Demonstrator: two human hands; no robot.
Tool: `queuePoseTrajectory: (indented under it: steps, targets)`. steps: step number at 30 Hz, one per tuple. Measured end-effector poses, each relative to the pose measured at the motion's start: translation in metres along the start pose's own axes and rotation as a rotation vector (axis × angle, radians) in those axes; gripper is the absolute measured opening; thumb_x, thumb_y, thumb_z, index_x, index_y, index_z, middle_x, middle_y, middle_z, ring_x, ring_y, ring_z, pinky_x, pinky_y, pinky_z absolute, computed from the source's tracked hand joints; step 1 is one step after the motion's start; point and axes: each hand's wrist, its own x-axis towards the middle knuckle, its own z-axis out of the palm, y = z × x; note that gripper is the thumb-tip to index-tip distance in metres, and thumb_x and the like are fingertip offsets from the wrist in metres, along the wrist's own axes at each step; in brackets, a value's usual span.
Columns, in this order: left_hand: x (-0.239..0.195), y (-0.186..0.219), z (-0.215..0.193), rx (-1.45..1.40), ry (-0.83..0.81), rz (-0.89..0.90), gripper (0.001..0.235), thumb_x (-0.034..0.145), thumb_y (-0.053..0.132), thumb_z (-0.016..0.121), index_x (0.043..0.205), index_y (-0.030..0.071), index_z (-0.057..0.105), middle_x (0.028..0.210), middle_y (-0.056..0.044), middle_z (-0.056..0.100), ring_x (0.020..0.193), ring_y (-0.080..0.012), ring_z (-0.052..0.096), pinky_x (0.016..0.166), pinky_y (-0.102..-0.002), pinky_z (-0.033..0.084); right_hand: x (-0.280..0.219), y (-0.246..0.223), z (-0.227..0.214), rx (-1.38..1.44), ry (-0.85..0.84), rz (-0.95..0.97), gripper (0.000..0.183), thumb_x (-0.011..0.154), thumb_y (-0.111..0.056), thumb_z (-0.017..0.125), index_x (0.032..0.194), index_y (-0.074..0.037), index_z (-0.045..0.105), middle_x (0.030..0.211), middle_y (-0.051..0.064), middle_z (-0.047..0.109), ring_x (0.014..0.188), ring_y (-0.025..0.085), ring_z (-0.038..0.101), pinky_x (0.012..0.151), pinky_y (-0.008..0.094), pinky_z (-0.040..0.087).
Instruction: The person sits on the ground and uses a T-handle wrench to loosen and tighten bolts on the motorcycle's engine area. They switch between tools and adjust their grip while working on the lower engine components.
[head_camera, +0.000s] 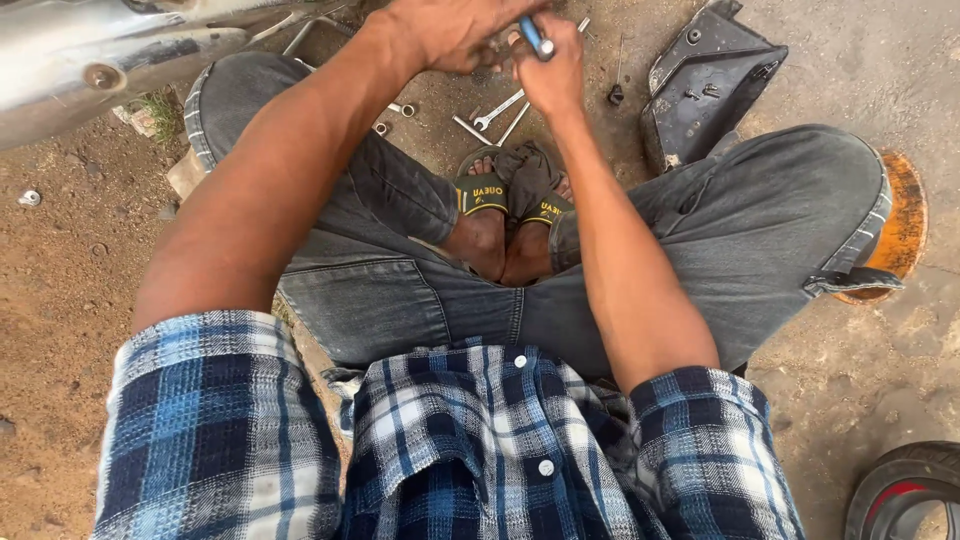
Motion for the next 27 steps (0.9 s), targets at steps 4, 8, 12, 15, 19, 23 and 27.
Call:
queuePoseTrajectory:
  steps: [4, 8, 12, 15, 19, 23, 27]
  targets:
    - [0.002, 0.027, -0.037, -0.122, 0.209, 0.192, 0.106, 0.068, 0.059, 0.079, 0.149, 0.004, 0.041, 0.134, -0.024, 0.065, 0.115, -0.0391, 0.064, 0.092, -0.049, 0.053, -0.011, 0.014, 0.014, -0.069, -0.004, -0.125, 0.051, 0.074, -0.021, 0.083, 0.117, -0.002, 0.064, 0.11, 0.019, 0.064, 0.105, 0.037, 0.061, 0.088, 0.047, 0.049]
    - [0.02, 0.039, -0.032, -0.41, 0.048, 0.023, 0.068, 0.089, 0.06, 0.075, 0.13, 0.007, 0.062, 0.13, -0.015, 0.067, 0.123, -0.0351, 0.062, 0.1, -0.048, 0.051, -0.018, 0.029, 0.038, 0.341, -0.116, 0.166, 0.052, 0.08, -0.027, 0.084, 0.12, -0.001, 0.061, 0.116, 0.014, 0.068, 0.109, 0.027, 0.069, 0.095, 0.039, 0.056]
    - [0.029, 0.042, 0.005, -0.51, 0.25, -0.099, 0.026, 0.107, 0.036, 0.075, 0.118, 0.013, 0.075, 0.115, -0.012, 0.068, 0.111, -0.0345, 0.065, 0.094, -0.047, 0.052, -0.022, 0.03, 0.043, 0.45, -0.019, 0.063, 0.052, 0.09, -0.025, 0.081, 0.129, -0.001, 0.056, 0.125, 0.012, 0.062, 0.118, 0.022, 0.061, 0.097, 0.037, 0.054]
    - [0.039, 0.034, 0.019, -0.4, 0.398, -0.014, 0.017, 0.09, 0.015, 0.075, 0.107, 0.014, 0.076, 0.101, -0.013, 0.069, 0.098, -0.0362, 0.068, 0.081, -0.047, 0.053, -0.023, 0.015, 0.038, 0.722, -0.012, 0.276, 0.046, 0.093, -0.022, 0.081, 0.128, -0.002, 0.059, 0.124, 0.01, 0.064, 0.116, 0.02, 0.063, 0.097, 0.037, 0.056]
    - [0.067, 0.037, 0.028, -0.419, 0.185, -0.251, 0.015, 0.07, 0.018, 0.073, 0.084, 0.012, 0.075, 0.086, -0.012, 0.07, 0.084, -0.0353, 0.07, 0.067, -0.048, 0.055, -0.029, -0.001, 0.043, 0.953, 0.127, 0.516, 0.055, 0.084, -0.014, 0.081, 0.127, -0.017, 0.047, 0.114, -0.003, 0.062, 0.104, 0.007, 0.06, 0.09, 0.03, 0.051]
    - [0.105, 0.035, 0.034, -0.373, -0.127, -0.418, 0.019, 0.071, 0.018, 0.073, 0.087, 0.009, 0.075, 0.09, -0.014, 0.07, 0.088, -0.0349, 0.07, 0.072, -0.048, 0.055, -0.023, 0.004, 0.049, 1.292, -0.02, 0.787, 0.01, 0.098, -0.019, 0.059, 0.091, -0.013, 0.054, 0.066, -0.002, 0.049, 0.054, 0.012, 0.043, 0.058, 0.031, 0.04]
    - [0.134, 0.035, 0.043, -0.404, -0.284, -0.456, 0.022, 0.072, 0.018, 0.072, 0.091, 0.006, 0.075, 0.093, -0.016, 0.071, 0.091, -0.0344, 0.07, 0.076, -0.047, 0.056, -0.019, 0.032, 0.036, 1.409, -0.025, 0.812, 0.024, 0.101, -0.015, 0.056, 0.077, -0.012, 0.052, 0.056, -0.002, 0.041, 0.048, 0.013, 0.036, 0.057, 0.034, 0.04]
